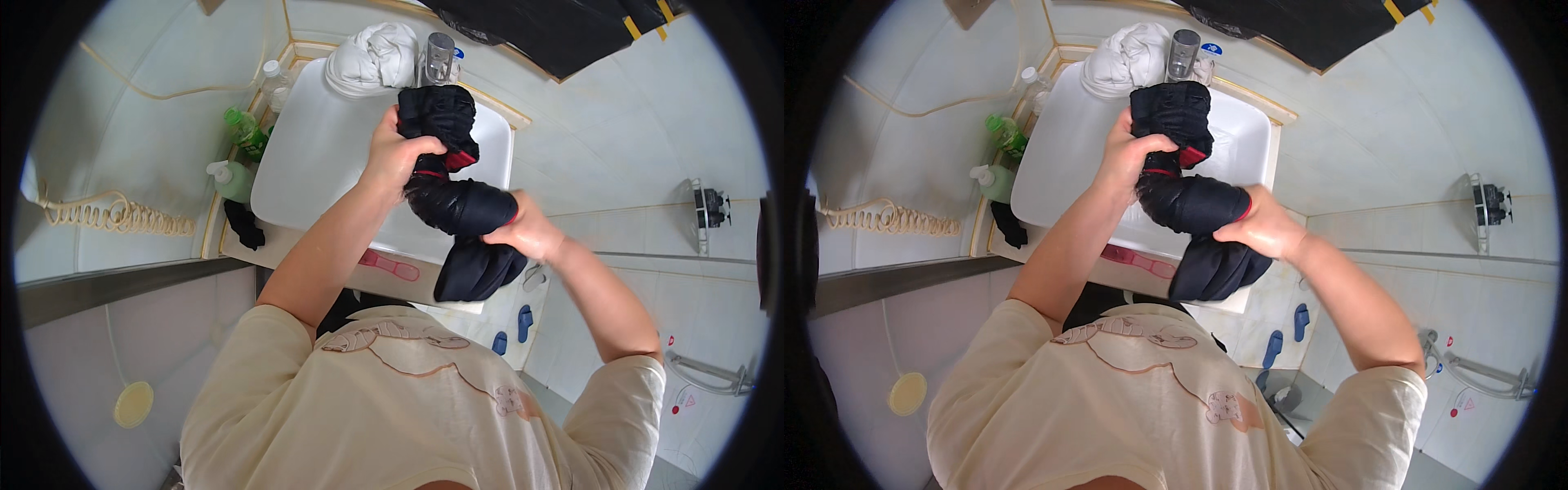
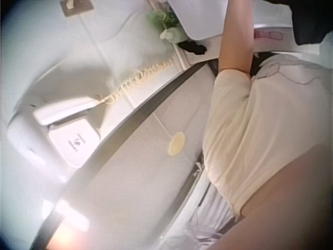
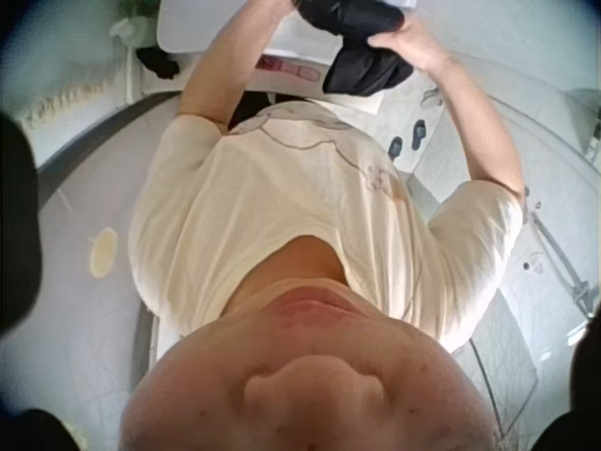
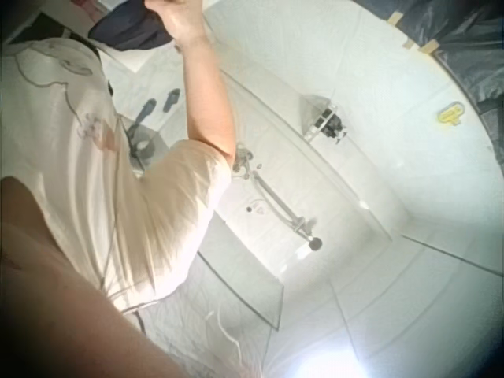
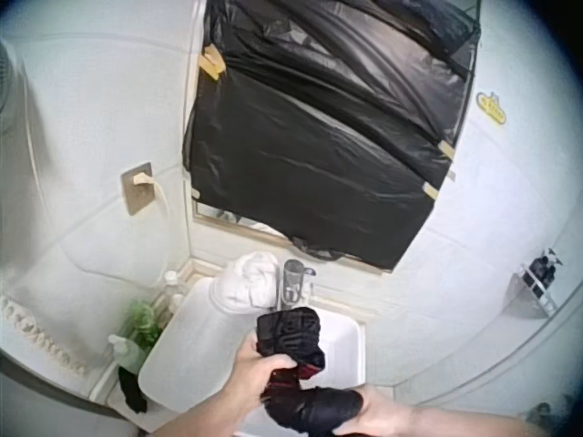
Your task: The person hand washes a black garment with red trim in a bathroom sink, rinses it, wrings it out, and hangs it on a hanger. Then the person washes a white garment in the same sink, applies detergent, and wrings it out.
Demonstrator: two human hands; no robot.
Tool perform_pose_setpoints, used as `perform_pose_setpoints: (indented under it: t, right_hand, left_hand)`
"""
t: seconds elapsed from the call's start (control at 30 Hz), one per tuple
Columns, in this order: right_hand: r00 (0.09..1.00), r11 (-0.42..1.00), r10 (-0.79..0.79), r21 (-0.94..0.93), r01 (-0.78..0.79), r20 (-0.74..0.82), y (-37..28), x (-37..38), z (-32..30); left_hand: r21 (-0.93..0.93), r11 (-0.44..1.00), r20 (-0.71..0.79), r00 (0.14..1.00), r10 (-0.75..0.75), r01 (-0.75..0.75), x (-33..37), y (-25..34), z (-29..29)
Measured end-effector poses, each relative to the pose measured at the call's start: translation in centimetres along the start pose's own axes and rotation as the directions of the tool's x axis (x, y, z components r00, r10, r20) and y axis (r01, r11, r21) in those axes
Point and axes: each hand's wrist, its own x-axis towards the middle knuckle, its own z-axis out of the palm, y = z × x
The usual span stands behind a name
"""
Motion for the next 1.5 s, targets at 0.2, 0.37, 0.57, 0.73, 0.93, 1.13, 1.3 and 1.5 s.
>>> perform_pose_setpoints:
  t: [0.2,0.37,0.57,0.73,0.93,1.13,1.3,1.5]
  right_hand:
    - [0.968,0.233,-0.06,0.947,-0.223,0.243,5.6,1.3,8.3]
    - [0.947,-0.049,-0.312,0.997,0.059,-0.071,5.6,3.1,14.0]
    - [0.993,-0.172,-0.116,0.985,0.013,-0.034,2.2,3.3,15.4]
    - [0.984,0.632,-0.046,0.758,0.161,-0.172,-0.8,1.4,14.3]
    - [0.669,0.667,-0.737,0.06,0.743,-0.092,-3.7,-0.3,11.4]
    - [0.03,0.507,-0.773,-0.589,0.629,-0.633,-0.5,1.8,5.2]
    - [0.171,0.574,-0.721,-0.44,0.691,-0.672,-0.6,5.0,4.4]
    - [0.597,0.809,-0.537,-0.162,0.566,-0.595,-0.1,8.1,2.1]
  left_hand:
    - [0.021,0.999,0.113,0.993,-0.039,0.037,1.1,-0.9,0.0]
    - [0.123,0.979,0.092,0.98,-0.174,0.163,2.4,-3.5,-2.3]
    - [0.524,0.753,0.443,0.883,0.157,-0.397,3.3,-8.4,-6.7]
    - [0.106,0.939,0.513,0.791,-0.333,0.327,4.0,-7.1,-6.5]
    - [0.336,0.908,0.538,0.74,-0.404,0.252,1.6,-4.0,-3.3]
    - [0.372,0.922,0.503,0.812,-0.297,0.107,0.1,0.3,-1.3]
    - [0.463,0.886,0.501,0.826,-0.26,-0.002,0.4,-1.6,-0.5]
    - [0.591,0.784,0.417,0.904,-0.093,-0.192,1.3,-4.3,-3.7]
